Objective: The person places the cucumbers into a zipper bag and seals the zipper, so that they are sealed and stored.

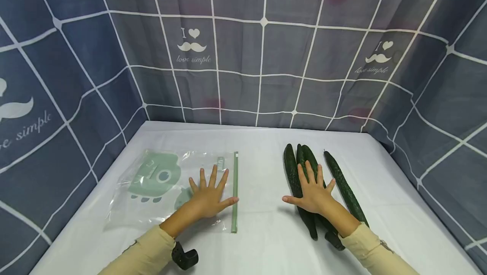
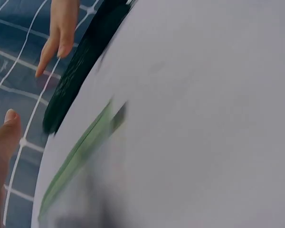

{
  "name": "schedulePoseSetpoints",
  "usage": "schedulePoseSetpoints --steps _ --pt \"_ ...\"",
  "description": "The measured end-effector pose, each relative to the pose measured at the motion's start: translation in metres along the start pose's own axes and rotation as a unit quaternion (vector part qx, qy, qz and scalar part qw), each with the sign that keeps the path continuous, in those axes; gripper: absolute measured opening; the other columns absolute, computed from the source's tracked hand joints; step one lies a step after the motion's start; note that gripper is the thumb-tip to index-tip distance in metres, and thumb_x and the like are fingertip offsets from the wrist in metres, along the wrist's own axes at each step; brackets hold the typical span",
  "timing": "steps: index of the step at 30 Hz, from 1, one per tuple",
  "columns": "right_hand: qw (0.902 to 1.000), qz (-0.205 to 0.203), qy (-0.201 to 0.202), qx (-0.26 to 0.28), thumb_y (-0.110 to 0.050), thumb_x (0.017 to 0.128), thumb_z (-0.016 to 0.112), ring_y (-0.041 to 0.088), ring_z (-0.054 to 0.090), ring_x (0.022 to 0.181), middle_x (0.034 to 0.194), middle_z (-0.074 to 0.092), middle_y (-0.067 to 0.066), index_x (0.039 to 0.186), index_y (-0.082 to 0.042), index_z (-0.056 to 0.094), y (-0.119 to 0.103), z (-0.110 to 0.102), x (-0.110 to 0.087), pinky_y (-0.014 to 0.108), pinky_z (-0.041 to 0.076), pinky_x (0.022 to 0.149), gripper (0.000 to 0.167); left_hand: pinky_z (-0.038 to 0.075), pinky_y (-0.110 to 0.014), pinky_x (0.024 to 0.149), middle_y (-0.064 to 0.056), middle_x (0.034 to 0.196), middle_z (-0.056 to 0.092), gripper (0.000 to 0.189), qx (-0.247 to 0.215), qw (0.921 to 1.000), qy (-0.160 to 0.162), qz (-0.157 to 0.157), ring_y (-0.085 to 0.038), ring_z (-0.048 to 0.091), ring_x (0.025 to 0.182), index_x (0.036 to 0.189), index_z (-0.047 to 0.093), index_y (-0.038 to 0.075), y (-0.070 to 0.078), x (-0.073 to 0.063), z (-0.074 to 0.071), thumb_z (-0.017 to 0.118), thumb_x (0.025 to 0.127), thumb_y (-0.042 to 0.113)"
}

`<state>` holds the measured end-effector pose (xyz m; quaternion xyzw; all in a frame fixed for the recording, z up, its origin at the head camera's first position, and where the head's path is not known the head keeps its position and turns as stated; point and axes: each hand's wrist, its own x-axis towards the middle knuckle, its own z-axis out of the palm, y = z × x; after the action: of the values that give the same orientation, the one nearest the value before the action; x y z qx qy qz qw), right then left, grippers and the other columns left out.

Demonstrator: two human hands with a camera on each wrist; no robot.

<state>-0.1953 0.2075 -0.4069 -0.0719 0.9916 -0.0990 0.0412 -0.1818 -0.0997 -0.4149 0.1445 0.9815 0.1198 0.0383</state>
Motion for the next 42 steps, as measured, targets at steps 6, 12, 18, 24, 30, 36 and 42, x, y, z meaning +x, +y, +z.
schedulePoseSetpoints --steps 6,12,18,24,30,36,42 --pt "0.9999 -0.002 0.003 0.015 -0.07 0.068 0.058 0.051 -0.012 0.133 0.152 -0.004 0.02 0.146 -0.004 0.007 0.001 0.006 -0.013 0.08 -0.004 0.087 0.114 0.002 -0.08 0.089 -0.028 0.149 0.008 0.088 -0.02 0.9998 0.005 0.001 -0.061 0.002 0.128 0.147 0.015 0.015 0.013 -0.015 0.021 0.041 0.082 0.068" --pt "0.9998 0.002 0.017 -0.009 -0.07 0.064 0.063 0.052 -0.009 0.133 0.151 0.0 0.023 0.144 0.002 0.016 0.002 0.011 -0.033 0.081 -0.002 0.085 0.117 0.004 -0.079 0.09 -0.032 0.146 0.013 0.088 -0.044 0.999 0.005 0.002 -0.062 0.005 0.127 0.146 0.018 0.012 0.017 -0.023 0.037 0.043 0.082 0.066" --pt "0.9998 -0.003 0.02 -0.007 -0.067 0.059 0.068 0.055 -0.006 0.132 0.149 0.005 0.026 0.141 0.006 0.024 0.005 0.017 -0.045 0.082 -0.001 0.082 0.118 0.001 -0.08 0.089 -0.033 0.146 0.011 0.088 -0.066 0.9977 0.013 0.006 -0.062 0.002 0.127 0.146 0.018 0.01 0.013 -0.023 0.044 0.046 0.082 0.064" --pt "0.9998 0.003 0.016 0.012 -0.061 0.059 0.072 0.057 -0.007 0.13 0.147 0.005 0.03 0.14 0.001 0.03 0.007 0.022 -0.046 0.083 -0.001 0.079 0.11 0.0 -0.079 0.089 -0.032 0.146 0.013 0.082 -0.066 0.997 0.034 0.019 -0.062 0.002 0.127 0.145 0.022 0.01 0.011 -0.022 0.048 0.048 0.084 0.058" --pt "0.9993 0.015 -0.001 0.034 -0.043 0.068 0.074 0.058 -0.008 0.129 0.145 0.006 0.032 0.14 -0.002 0.032 0.009 0.021 -0.045 0.083 0.0 0.081 0.094 -0.004 -0.079 0.089 -0.032 0.146 0.012 0.072 -0.087 0.9954 0.034 0.025 -0.062 -0.001 0.127 0.145 0.022 0.011 0.011 -0.018 0.052 0.047 0.088 0.047" --pt "0.999 -0.014 0.005 0.041 -0.023 0.07 0.076 0.058 -0.003 0.129 0.142 0.013 0.034 0.139 0.0 0.034 0.01 0.015 -0.044 0.083 0.003 0.081 0.084 -0.008 -0.077 0.09 -0.029 0.148 0.012 0.059 -0.12 0.9907 0.056 0.029 -0.061 -0.004 0.128 0.144 0.027 0.016 0.011 -0.017 0.052 0.044 0.092 0.037" --pt "0.9992 -0.027 -0.016 0.026 -0.02 0.071 0.075 0.059 0.017 0.124 0.141 0.017 0.035 0.14 -0.004 0.034 0.016 0.006 -0.041 0.079 0.02 0.082 0.082 -0.007 -0.078 0.089 -0.02 0.151 0.012 0.049 -0.126 0.99 0.054 0.034 -0.062 -0.003 0.127 0.142 0.033 0.021 0.01 -0.02 0.052 0.038 0.094 0.03"
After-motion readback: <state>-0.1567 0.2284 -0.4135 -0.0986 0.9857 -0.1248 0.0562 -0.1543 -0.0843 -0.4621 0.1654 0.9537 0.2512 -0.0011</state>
